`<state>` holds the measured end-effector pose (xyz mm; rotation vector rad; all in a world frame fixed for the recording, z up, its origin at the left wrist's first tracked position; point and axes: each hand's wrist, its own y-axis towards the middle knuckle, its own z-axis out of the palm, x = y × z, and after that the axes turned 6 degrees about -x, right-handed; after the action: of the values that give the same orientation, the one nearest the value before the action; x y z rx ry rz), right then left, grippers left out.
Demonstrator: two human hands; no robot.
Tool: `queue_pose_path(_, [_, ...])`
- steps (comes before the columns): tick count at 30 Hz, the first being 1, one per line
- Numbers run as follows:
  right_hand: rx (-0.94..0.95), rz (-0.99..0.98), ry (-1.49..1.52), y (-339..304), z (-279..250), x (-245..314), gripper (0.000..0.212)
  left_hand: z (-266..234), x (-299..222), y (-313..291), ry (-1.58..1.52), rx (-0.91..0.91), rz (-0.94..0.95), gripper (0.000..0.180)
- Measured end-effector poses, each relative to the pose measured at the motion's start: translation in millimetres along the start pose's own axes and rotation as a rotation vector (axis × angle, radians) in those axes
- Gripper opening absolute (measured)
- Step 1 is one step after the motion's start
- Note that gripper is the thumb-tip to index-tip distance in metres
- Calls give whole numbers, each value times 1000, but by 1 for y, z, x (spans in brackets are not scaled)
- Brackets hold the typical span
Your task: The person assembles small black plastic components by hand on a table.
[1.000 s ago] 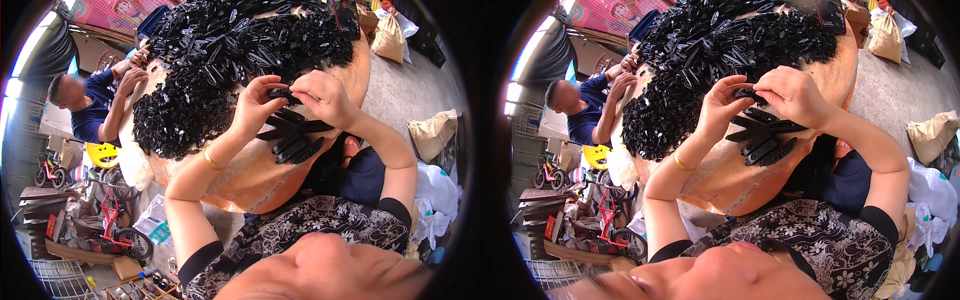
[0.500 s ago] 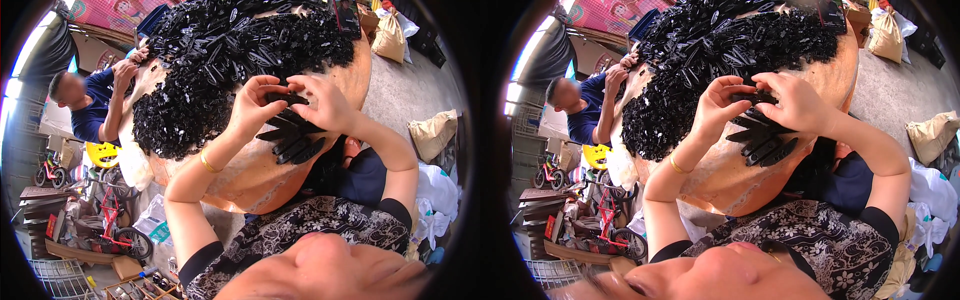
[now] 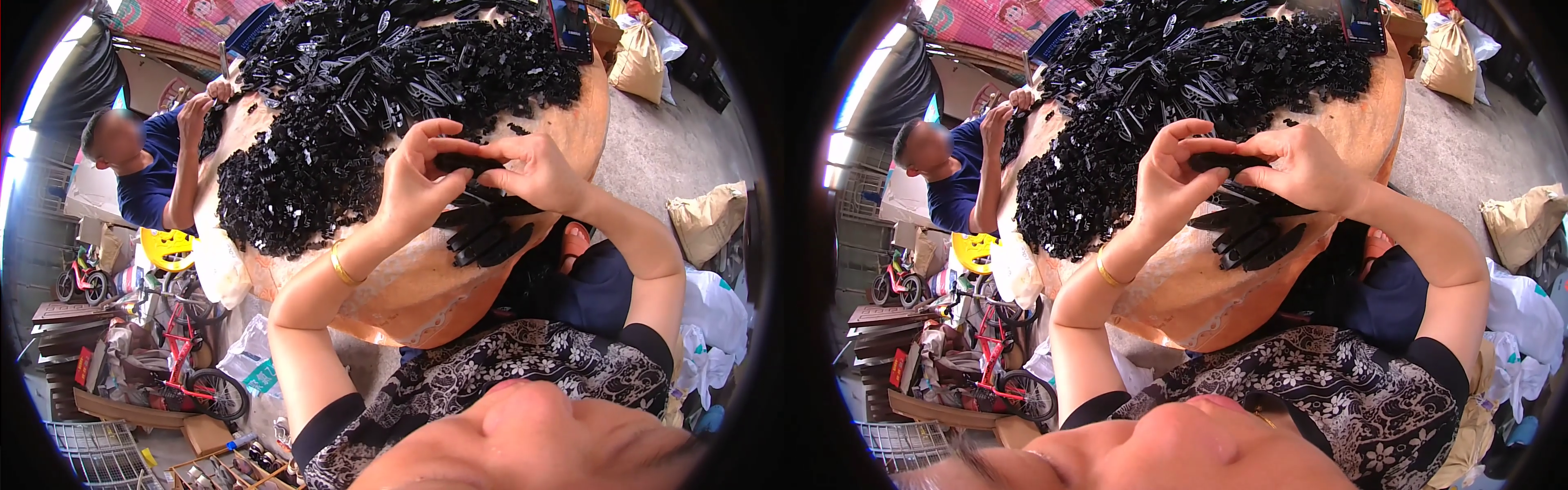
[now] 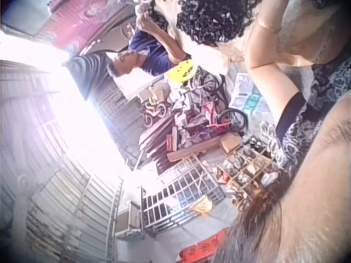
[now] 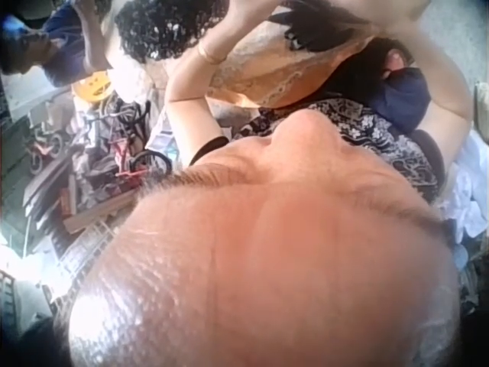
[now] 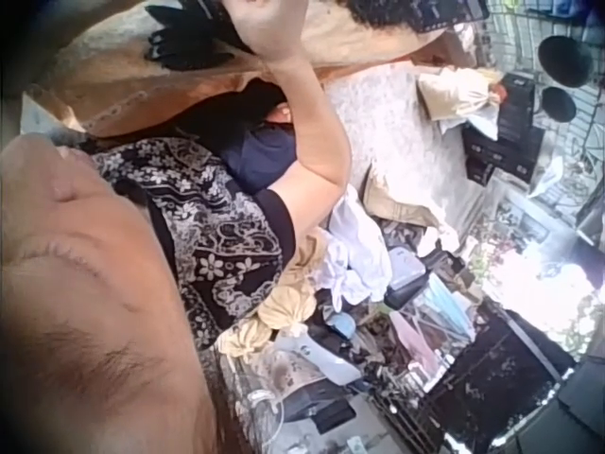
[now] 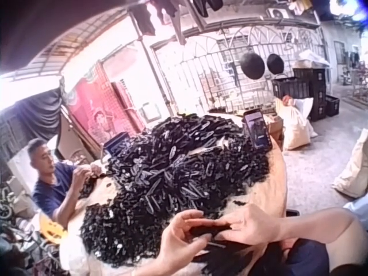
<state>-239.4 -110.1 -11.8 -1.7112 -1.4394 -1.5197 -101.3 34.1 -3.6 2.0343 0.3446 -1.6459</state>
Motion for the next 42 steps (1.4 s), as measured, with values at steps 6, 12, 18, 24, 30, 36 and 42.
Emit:
queue_pose_path(6, [39, -44, -143, 0, -7, -2, 28, 1, 7, 2, -41, 53, 7, 51])
queue_pose_path(12, [195, -188, -314, -1, -12, -8, 28, -20, 9, 27, 487, -43, 323, 24])
queue_pose_path(18, [320, -143, -297, 4, -10, -3, 22, -60, 46, 52, 1152, -105, 446, 38])
queue_pose_path(24, [18, -378, -483, 13, -10, -30, 16, -52, 48, 56, 1444, -121, 356, 29])
queue_pose_path(30, [101, -483, -669, 15, -12, -32, 13, -47, 45, 51, 1574, -161, 275, 20])
queue_pose_path(36, [131, -550, -732, 14, -12, -31, 15, -52, 49, 47, 1476, -158, 378, 18])
queue_pose_path(42, [151, -540, -797, 13, -11, -35, 14, -47, 47, 43, 1580, -144, 358, 18])
